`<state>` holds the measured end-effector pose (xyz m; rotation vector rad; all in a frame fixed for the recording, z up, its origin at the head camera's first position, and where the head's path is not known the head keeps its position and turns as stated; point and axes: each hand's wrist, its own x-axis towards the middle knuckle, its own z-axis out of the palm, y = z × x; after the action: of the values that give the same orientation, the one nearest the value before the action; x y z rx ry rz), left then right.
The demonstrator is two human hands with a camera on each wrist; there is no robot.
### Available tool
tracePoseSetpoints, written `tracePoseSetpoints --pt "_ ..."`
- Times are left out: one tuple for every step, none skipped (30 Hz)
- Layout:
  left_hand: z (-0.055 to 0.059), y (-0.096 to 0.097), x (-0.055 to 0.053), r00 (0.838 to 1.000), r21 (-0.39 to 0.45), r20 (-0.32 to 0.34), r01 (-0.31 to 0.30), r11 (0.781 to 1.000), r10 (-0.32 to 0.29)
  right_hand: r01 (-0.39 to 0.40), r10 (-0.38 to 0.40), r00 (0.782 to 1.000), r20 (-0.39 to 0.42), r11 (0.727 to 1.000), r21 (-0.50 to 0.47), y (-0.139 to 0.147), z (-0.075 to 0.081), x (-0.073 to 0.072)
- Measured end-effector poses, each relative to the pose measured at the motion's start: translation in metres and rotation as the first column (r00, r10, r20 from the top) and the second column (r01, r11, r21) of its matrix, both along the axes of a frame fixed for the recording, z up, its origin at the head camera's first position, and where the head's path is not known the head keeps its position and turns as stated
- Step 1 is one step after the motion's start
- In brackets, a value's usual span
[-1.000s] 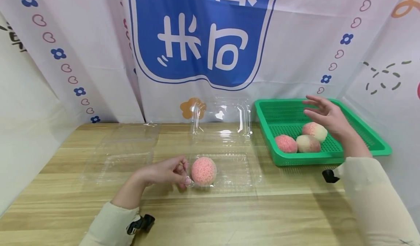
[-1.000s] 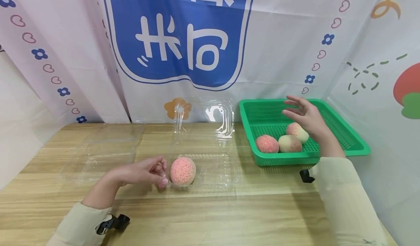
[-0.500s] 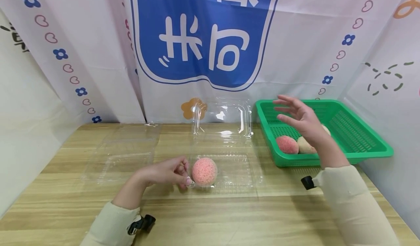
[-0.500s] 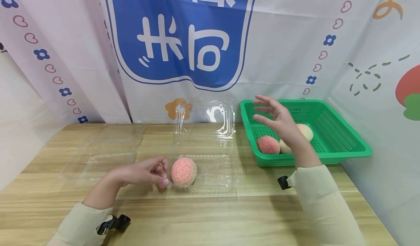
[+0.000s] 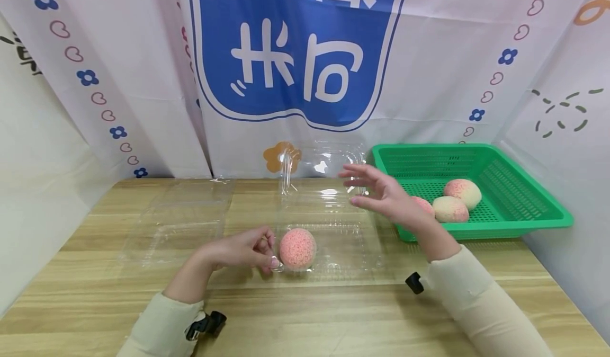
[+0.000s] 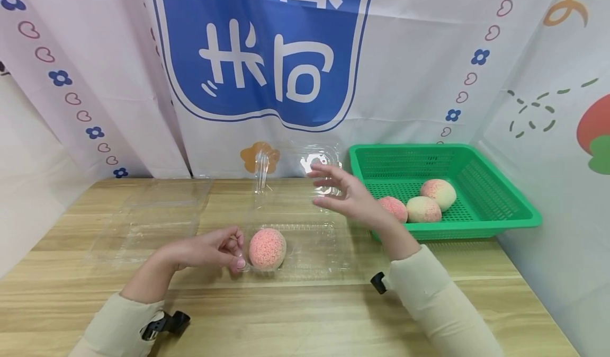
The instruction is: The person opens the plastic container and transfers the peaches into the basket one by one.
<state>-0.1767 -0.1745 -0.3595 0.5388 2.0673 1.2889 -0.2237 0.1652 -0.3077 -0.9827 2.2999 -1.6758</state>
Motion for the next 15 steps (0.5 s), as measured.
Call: tracePoseSetpoints --pt "0.0 0.0 0.0 1.0 0.0 0.002 -0.001 1.0 0.001 -0.013 0.013 1.0 0.012 1.0 0.007 -0.005 -0.002 0.001" --pt "0.001 0.0 0.0 1.0 -0.001 0.003 -0.002 1.0 0.002 -0.023 0.023 0.999 0.026 1.0 0.013 -0.01 -0.004 0.002" --pt "0.001 0.0 0.0 1.0 0.0 0.004 -0.003 1.0 0.003 -0.033 0.032 0.999 0.036 0.999 0.021 -0.014 -0.007 0.003" --pt "0.001 0.0 0.0 1.0 0.001 0.005 -0.004 1.0 0.004 -0.038 0.036 0.998 0.05 0.999 0.032 -0.018 -0.01 0.004" --pt "0.001 0.0 0.001 1.0 0.001 0.007 -0.004 1.0 0.004 -0.043 0.04 0.997 0.063 0.998 0.048 -0.022 -0.013 0.005" --pt "0.001 0.0 0.001 1.0 0.002 0.01 -0.004 1.0 0.004 -0.051 0.046 0.996 0.079 0.997 0.056 -0.026 -0.016 0.006" --pt "0.001 0.0 0.001 1.0 0.002 0.012 -0.004 1.0 0.004 -0.06 0.054 0.994 0.093 0.996 0.06 -0.029 -0.019 0.007" --pt "0.001 0.0 0.001 1.0 0.003 0.013 -0.004 1.0 0.004 -0.069 0.062 0.993 0.105 0.995 0.067 -0.032 -0.022 0.008" --pt "0.001 0.0 0.001 1.0 0.003 0.016 -0.005 1.0 0.005 -0.082 0.074 0.991 0.113 0.994 0.07 -0.035 -0.024 0.009" --pt "0.001 0.001 0.001 1.0 0.003 0.017 -0.002 1.0 0.002 -0.093 0.084 0.99 0.115 0.993 0.073 -0.038 -0.027 0.009" --pt "0.001 0.001 0.001 1.0 0.004 0.019 -0.001 1.0 0.001 -0.107 0.098 0.988 0.118 0.992 0.073 -0.04 -0.029 0.01" --pt "0.001 0.001 0.002 1.0 0.006 0.019 0.001 1.0 -0.001 -0.118 0.109 0.987 0.117 0.99 0.073 -0.042 -0.031 0.01" --pt "0.002 0.001 0.002 1.0 0.006 0.021 -0.001 1.0 0.0 -0.127 0.118 0.986 0.117 0.989 0.072 -0.044 -0.033 0.01" --pt "0.002 0.001 0.002 1.0 0.008 0.02 0.001 1.0 -0.001 -0.136 0.127 0.985 0.117 0.988 0.07 -0.046 -0.035 0.01" --pt "0.002 0.001 0.002 1.0 0.01 0.019 0.002 1.0 -0.003 -0.146 0.138 0.983 0.121 0.987 0.062 -0.047 -0.037 0.01"
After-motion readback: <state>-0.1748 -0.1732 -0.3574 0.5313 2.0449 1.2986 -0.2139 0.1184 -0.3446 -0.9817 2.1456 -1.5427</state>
